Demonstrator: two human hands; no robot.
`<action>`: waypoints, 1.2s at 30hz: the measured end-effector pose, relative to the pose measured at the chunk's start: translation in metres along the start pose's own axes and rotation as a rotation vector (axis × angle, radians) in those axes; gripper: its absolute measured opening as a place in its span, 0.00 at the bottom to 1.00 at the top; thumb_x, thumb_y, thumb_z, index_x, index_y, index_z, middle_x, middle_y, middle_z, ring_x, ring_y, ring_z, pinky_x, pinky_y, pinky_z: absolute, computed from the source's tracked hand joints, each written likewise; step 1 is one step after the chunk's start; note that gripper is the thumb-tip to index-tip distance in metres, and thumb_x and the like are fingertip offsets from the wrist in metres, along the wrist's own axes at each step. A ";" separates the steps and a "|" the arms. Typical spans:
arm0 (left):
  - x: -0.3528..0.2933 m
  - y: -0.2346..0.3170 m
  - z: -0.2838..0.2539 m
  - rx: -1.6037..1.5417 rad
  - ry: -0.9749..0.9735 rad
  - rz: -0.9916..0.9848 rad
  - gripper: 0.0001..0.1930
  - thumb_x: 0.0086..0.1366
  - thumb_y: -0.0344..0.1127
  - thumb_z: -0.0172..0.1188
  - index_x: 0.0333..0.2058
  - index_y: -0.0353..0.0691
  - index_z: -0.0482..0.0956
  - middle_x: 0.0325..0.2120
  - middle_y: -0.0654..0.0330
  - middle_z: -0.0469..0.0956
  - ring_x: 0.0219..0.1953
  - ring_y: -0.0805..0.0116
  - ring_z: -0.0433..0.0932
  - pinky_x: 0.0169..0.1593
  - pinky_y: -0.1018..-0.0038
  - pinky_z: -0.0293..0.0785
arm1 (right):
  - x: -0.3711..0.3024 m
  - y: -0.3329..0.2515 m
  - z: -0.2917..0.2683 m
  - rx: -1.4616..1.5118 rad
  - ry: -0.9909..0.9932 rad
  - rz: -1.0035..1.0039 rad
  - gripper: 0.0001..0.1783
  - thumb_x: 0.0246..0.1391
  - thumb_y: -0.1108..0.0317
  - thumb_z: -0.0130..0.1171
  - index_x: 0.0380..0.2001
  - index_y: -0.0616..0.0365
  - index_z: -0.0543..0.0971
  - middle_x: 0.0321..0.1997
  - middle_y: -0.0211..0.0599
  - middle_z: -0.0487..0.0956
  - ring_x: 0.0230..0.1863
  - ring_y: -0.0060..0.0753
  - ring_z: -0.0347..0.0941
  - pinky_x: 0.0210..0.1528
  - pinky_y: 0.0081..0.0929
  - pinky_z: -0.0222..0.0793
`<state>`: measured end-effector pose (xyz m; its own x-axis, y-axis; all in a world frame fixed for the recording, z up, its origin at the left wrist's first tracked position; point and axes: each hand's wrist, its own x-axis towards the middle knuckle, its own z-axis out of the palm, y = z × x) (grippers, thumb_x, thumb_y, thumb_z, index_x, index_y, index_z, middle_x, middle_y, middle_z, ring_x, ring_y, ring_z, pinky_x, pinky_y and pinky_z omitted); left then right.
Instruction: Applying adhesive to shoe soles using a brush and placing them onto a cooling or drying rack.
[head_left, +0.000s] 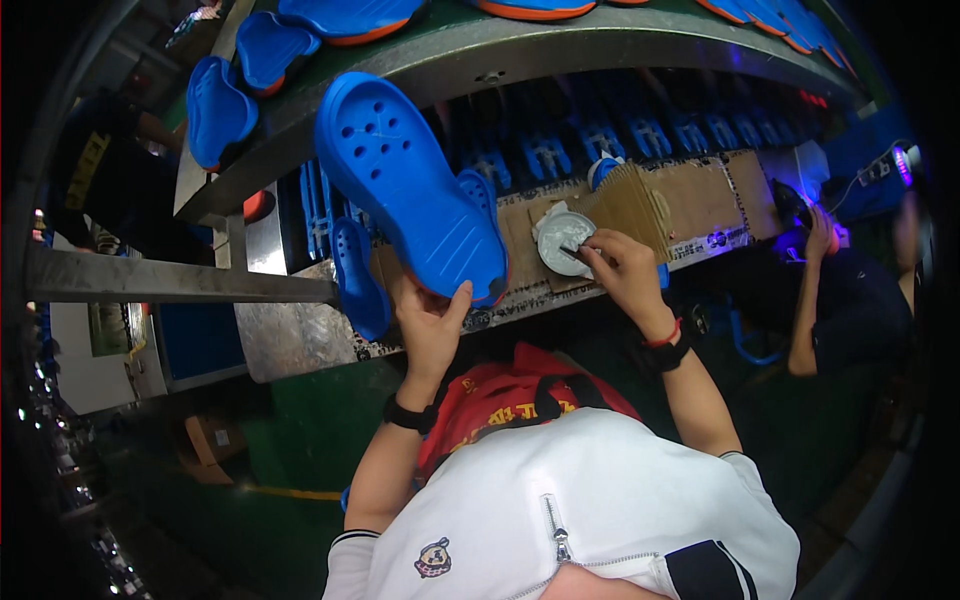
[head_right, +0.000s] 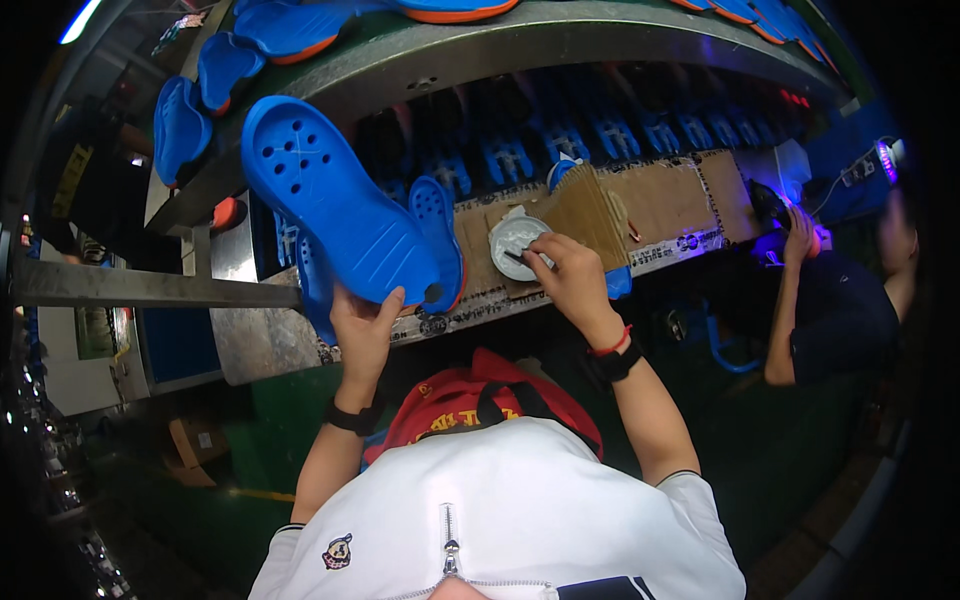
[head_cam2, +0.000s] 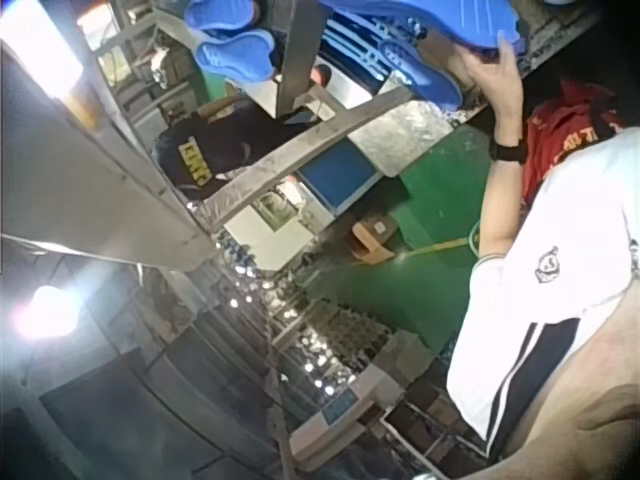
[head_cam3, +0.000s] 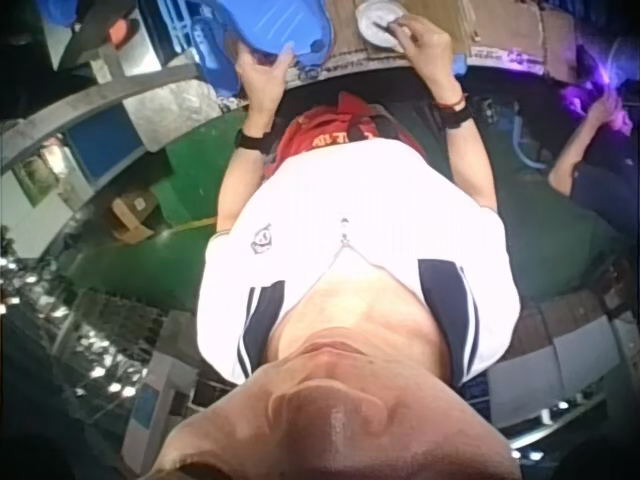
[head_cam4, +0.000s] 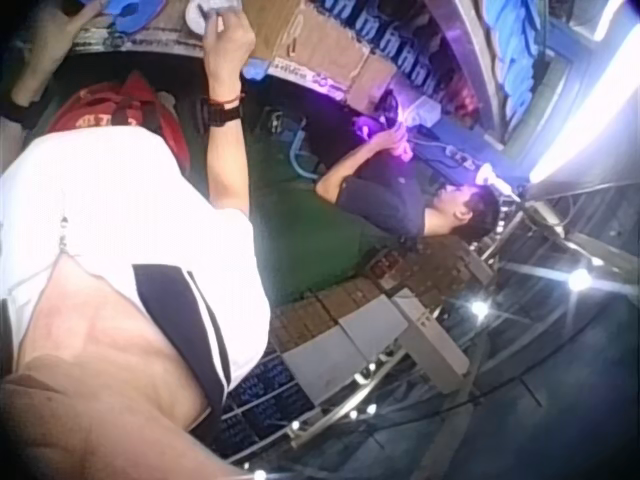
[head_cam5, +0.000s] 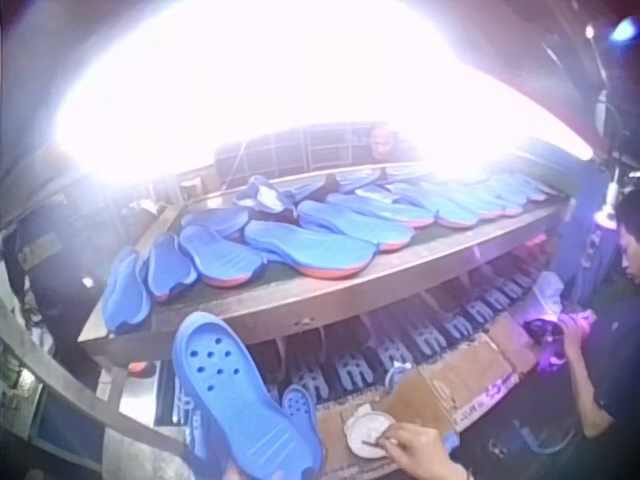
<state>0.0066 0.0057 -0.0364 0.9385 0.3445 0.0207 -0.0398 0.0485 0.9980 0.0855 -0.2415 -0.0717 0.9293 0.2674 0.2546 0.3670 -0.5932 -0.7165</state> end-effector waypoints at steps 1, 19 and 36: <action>0.001 0.002 0.006 -0.002 -0.004 0.001 0.24 0.57 0.20 0.61 0.51 0.33 0.64 0.44 0.54 0.74 0.45 0.69 0.76 0.48 0.73 0.75 | -0.002 -0.013 -0.010 0.080 0.009 0.009 0.05 0.47 0.72 0.63 0.29 0.62 0.80 0.35 0.40 0.80 0.27 0.43 0.77 0.28 0.32 0.71; -0.002 0.015 0.023 0.056 0.029 0.091 0.19 0.57 0.24 0.62 0.46 0.31 0.67 0.36 0.55 0.78 0.38 0.71 0.79 0.42 0.75 0.77 | 0.005 -0.079 -0.006 0.146 -0.017 -0.330 0.07 0.44 0.77 0.66 0.29 0.64 0.79 0.36 0.42 0.80 0.27 0.39 0.78 0.27 0.25 0.73; -0.009 0.011 0.023 0.123 0.055 0.067 0.16 0.57 0.27 0.63 0.43 0.30 0.71 0.32 0.57 0.80 0.34 0.72 0.79 0.39 0.76 0.75 | 0.000 -0.076 -0.012 0.049 0.000 -0.351 0.07 0.45 0.75 0.65 0.30 0.62 0.79 0.36 0.42 0.79 0.28 0.43 0.78 0.29 0.29 0.74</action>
<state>0.0058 -0.0186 -0.0241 0.9147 0.3945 0.0872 -0.0559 -0.0902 0.9944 0.0584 -0.2053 -0.0091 0.7468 0.4488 0.4908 0.6617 -0.4281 -0.6155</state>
